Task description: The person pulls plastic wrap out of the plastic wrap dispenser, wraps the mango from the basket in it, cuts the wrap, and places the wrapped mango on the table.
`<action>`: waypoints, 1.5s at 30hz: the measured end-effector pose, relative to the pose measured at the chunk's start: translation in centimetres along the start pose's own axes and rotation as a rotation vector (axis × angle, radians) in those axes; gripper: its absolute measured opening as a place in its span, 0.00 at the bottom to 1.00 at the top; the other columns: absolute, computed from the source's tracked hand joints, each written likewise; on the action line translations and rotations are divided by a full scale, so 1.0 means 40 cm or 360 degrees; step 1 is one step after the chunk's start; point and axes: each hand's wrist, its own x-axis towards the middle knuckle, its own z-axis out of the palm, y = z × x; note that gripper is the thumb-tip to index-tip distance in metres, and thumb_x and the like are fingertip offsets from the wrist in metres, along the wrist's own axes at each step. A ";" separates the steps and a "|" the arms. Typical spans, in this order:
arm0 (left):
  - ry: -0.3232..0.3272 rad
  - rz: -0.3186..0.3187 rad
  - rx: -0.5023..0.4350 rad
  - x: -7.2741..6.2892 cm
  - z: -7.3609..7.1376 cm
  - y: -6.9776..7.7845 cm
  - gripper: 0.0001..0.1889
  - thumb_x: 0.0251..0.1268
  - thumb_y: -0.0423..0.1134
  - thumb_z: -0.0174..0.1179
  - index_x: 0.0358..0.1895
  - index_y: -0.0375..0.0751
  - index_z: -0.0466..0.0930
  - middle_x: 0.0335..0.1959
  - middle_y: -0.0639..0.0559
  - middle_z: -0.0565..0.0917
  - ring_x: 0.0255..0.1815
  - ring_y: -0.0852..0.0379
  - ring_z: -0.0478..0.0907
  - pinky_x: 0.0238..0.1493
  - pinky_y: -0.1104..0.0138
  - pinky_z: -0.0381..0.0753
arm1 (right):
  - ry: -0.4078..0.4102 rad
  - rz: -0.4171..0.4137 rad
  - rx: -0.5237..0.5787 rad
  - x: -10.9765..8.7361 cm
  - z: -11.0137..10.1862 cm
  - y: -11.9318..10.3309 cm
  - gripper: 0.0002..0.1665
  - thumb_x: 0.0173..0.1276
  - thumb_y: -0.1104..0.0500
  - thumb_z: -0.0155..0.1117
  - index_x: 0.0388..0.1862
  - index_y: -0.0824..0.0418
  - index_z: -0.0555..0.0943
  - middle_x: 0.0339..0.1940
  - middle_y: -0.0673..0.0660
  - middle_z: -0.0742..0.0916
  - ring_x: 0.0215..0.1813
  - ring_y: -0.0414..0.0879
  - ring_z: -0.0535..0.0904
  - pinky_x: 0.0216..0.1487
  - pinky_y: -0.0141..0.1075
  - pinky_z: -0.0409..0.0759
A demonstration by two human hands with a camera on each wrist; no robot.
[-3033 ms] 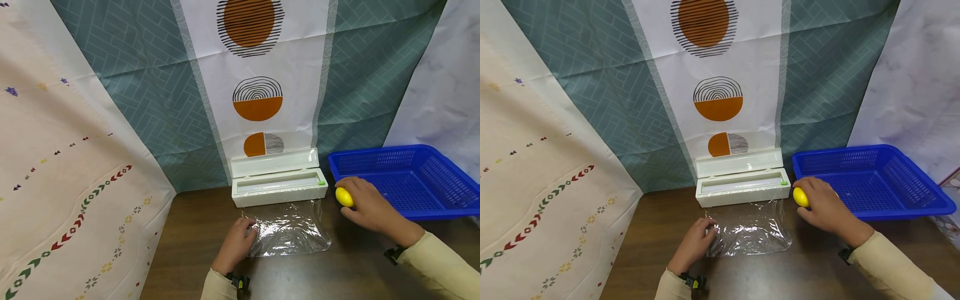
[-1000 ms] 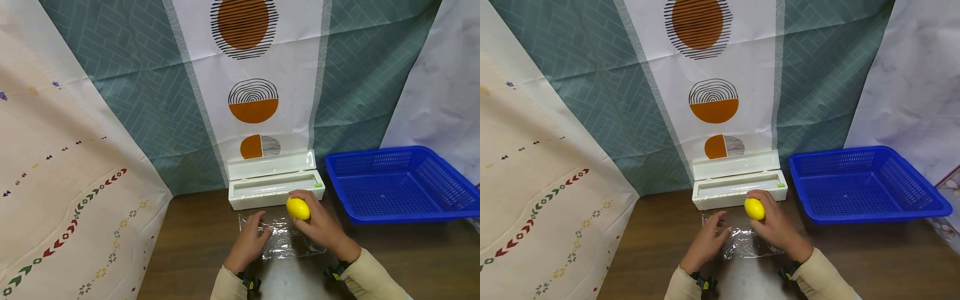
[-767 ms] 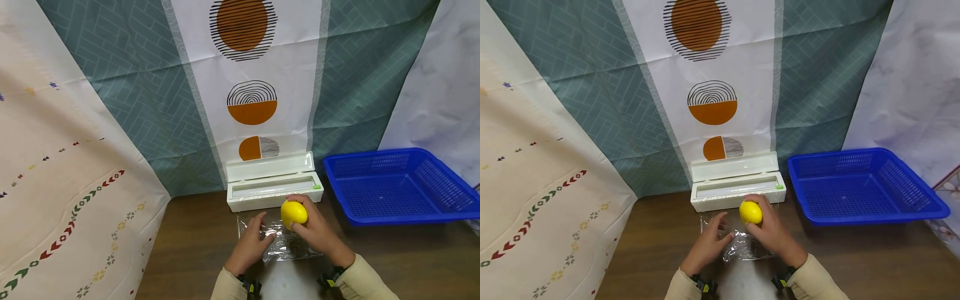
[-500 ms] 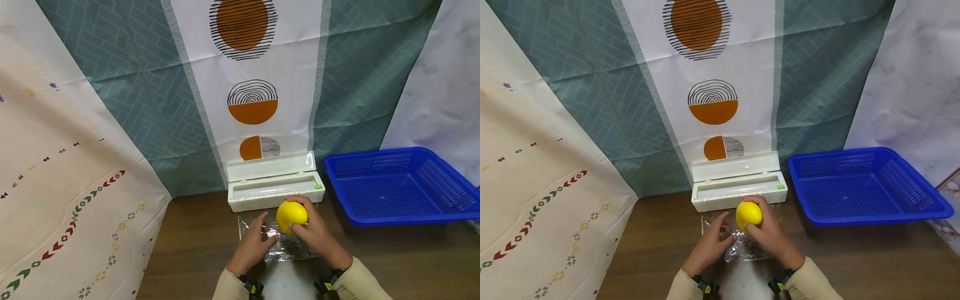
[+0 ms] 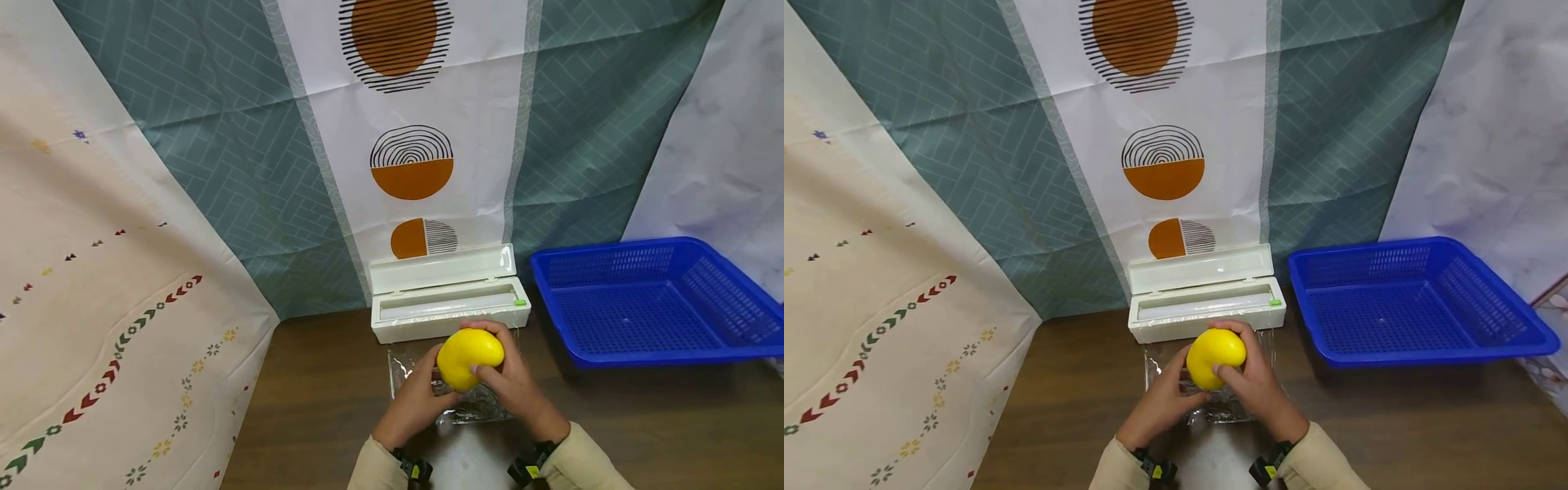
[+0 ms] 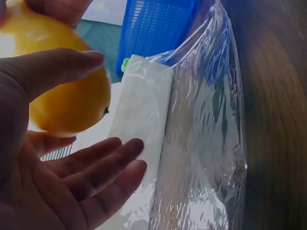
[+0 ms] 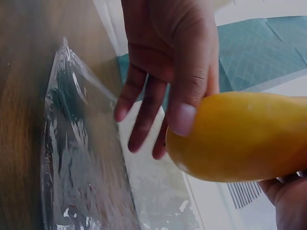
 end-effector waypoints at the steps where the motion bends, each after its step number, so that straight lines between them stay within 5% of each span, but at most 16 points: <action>1: -0.0002 0.0012 -0.0009 0.000 0.001 0.000 0.44 0.60 0.46 0.72 0.77 0.63 0.57 0.66 0.56 0.73 0.57 0.58 0.79 0.59 0.56 0.81 | -0.0005 0.0004 0.0019 0.000 0.001 0.001 0.38 0.59 0.79 0.57 0.70 0.68 0.63 0.69 0.63 0.74 0.64 0.43 0.74 0.61 0.29 0.75; 8: 0.0067 0.0021 -0.0114 0.002 0.006 -0.001 0.43 0.56 0.42 0.74 0.73 0.66 0.61 0.61 0.59 0.76 0.51 0.61 0.78 0.50 0.64 0.84 | -0.0002 0.0013 0.0094 0.000 -0.001 0.009 0.38 0.61 0.79 0.56 0.71 0.70 0.61 0.69 0.65 0.73 0.64 0.44 0.74 0.63 0.29 0.74; 14: 0.0171 0.0045 -0.0065 0.001 0.003 0.004 0.43 0.56 0.43 0.74 0.74 0.65 0.60 0.60 0.58 0.76 0.51 0.60 0.76 0.48 0.67 0.81 | 0.0032 0.0118 0.0109 0.003 -0.010 0.011 0.37 0.65 0.77 0.55 0.73 0.68 0.59 0.68 0.59 0.73 0.61 0.43 0.76 0.59 0.30 0.78; 21: 0.0284 -0.0004 -0.0075 0.002 -0.009 0.012 0.44 0.57 0.42 0.72 0.77 0.55 0.60 0.58 0.55 0.77 0.41 0.59 0.76 0.42 0.71 0.79 | 0.0133 0.0259 -0.0156 0.009 -0.025 0.009 0.38 0.67 0.72 0.62 0.74 0.60 0.63 0.63 0.56 0.73 0.54 0.41 0.76 0.54 0.27 0.78; 29: 0.0367 -0.0010 -0.0205 0.001 -0.025 0.024 0.43 0.58 0.37 0.72 0.77 0.48 0.60 0.62 0.51 0.78 0.47 0.50 0.78 0.46 0.70 0.80 | 0.0212 0.0255 -0.0353 0.017 -0.051 0.014 0.38 0.67 0.71 0.65 0.74 0.60 0.66 0.60 0.57 0.75 0.53 0.35 0.75 0.53 0.20 0.75; 36: 0.0445 -0.0012 -0.0343 -0.004 -0.034 0.021 0.40 0.61 0.37 0.71 0.75 0.55 0.62 0.64 0.50 0.78 0.48 0.42 0.78 0.46 0.70 0.80 | 0.0234 0.0296 -0.0411 0.012 -0.061 0.029 0.37 0.68 0.70 0.66 0.74 0.62 0.66 0.62 0.62 0.76 0.53 0.32 0.75 0.54 0.18 0.74; 45: 0.0521 0.0009 -0.0389 -0.006 -0.048 0.013 0.35 0.62 0.40 0.71 0.71 0.62 0.66 0.62 0.56 0.76 0.52 0.49 0.77 0.47 0.72 0.77 | 0.0246 0.0390 -0.0381 0.016 -0.053 0.041 0.34 0.73 0.66 0.62 0.75 0.64 0.63 0.60 0.64 0.75 0.50 0.32 0.76 0.50 0.19 0.75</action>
